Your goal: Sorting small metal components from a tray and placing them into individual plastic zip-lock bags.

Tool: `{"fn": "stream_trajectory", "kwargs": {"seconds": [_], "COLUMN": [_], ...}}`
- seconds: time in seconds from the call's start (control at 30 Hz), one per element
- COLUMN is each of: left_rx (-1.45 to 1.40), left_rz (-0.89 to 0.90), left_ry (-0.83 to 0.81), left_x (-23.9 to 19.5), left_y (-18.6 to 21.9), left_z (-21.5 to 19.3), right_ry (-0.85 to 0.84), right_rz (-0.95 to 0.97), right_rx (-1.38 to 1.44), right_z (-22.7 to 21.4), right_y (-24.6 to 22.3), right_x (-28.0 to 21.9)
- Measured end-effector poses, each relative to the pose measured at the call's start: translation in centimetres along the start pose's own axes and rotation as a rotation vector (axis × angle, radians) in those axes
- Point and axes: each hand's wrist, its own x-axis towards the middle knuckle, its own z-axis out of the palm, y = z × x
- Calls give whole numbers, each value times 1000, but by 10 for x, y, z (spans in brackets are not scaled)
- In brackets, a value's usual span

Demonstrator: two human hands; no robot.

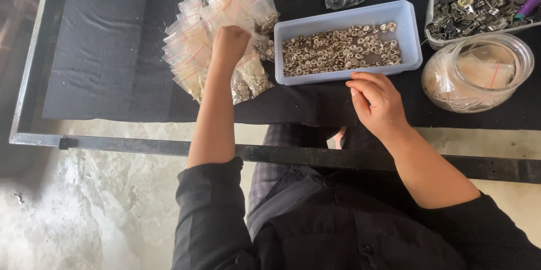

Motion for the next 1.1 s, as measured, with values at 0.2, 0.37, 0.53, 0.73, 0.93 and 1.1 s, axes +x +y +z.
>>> {"fn": "stream_trajectory", "kwargs": {"seconds": [0.2,0.37,0.53,0.73,0.93,1.1], "left_rx": [150,31,-124,-27,98,108], "left_rz": [103,173,30,372,516,142], "left_ry": [24,130,43,67,131,-34], "left_x": [65,85,23,13,24,35], "left_y": [-94,-100,-5,21,22,10], "left_z": [50,62,4,-10,-4,10], "right_ry": [113,113,-4,-3,-3,1], "right_rz": [-43,-42,10,21,19,18], "right_rx": [-26,-5,17,12,12,9], "right_z": [9,9,0,0,0,-1], "right_y": [10,10,1,1,1,1], "right_x": [-2,-1,1,0,0,-1]}}
